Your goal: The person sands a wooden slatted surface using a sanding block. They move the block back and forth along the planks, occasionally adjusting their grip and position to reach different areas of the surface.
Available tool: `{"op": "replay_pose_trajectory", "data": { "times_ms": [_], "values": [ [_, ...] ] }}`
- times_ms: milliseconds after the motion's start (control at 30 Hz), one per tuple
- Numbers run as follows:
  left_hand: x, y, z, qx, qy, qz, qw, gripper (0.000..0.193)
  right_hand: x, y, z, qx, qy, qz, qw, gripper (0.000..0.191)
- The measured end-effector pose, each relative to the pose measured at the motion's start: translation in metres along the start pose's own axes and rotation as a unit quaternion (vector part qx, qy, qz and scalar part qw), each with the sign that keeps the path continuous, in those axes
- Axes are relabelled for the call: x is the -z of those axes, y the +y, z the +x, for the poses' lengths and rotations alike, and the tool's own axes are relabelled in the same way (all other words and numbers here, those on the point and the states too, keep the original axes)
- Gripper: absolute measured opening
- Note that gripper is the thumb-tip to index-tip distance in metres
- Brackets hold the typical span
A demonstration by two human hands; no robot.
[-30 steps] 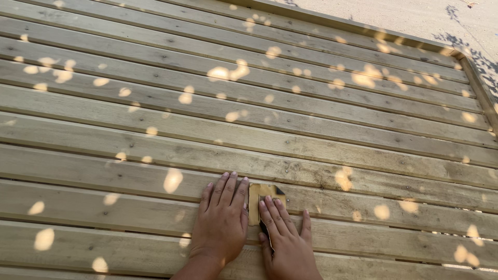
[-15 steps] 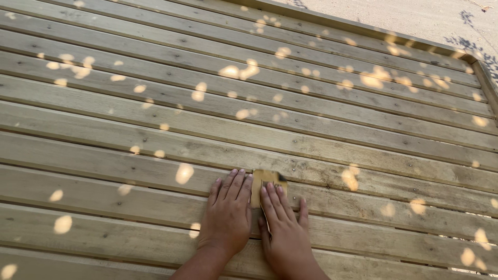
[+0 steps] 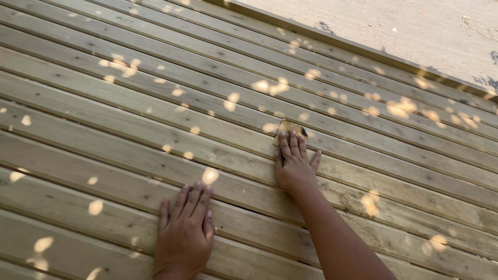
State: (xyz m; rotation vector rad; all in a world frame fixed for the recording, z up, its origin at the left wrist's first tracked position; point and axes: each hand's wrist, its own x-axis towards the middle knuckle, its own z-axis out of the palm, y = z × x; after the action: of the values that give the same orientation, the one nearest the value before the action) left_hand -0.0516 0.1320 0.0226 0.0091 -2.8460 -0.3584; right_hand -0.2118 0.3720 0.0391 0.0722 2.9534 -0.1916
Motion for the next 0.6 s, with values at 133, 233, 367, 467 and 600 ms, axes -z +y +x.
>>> {"op": "replay_pose_trajectory", "data": {
  "times_ms": [133, 233, 367, 467, 600],
  "values": [
    [0.008, 0.004, 0.003, -0.004, -0.020, -0.001, 1.000, 0.057, -0.025, 0.001, -0.075, 0.067, 0.018, 0.007, 0.998, 0.064],
    [0.013, 0.006, 0.003, -0.001, -0.032, 0.009, 0.999, 0.057, -0.059, 0.002, -0.165, 0.175, 0.169, -0.077, 0.967, 0.064],
    [0.015, 0.008, 0.003, 0.000, -0.031, 0.002, 1.000, 0.056, -0.078, 0.003, -0.212, 0.235, 0.271, -0.093, 0.929, 0.064],
    [0.014, 0.007, 0.003, -0.004, -0.034, -0.005, 0.999, 0.057, -0.058, 0.011, -0.165, 0.197, 0.162, -0.093, 0.962, 0.063],
    [0.010, 0.004, 0.004, -0.003, -0.044, -0.006, 0.999, 0.058, -0.024, -0.004, -0.064, 0.072, 0.023, -0.017, 0.997, 0.063]
  ]
}}
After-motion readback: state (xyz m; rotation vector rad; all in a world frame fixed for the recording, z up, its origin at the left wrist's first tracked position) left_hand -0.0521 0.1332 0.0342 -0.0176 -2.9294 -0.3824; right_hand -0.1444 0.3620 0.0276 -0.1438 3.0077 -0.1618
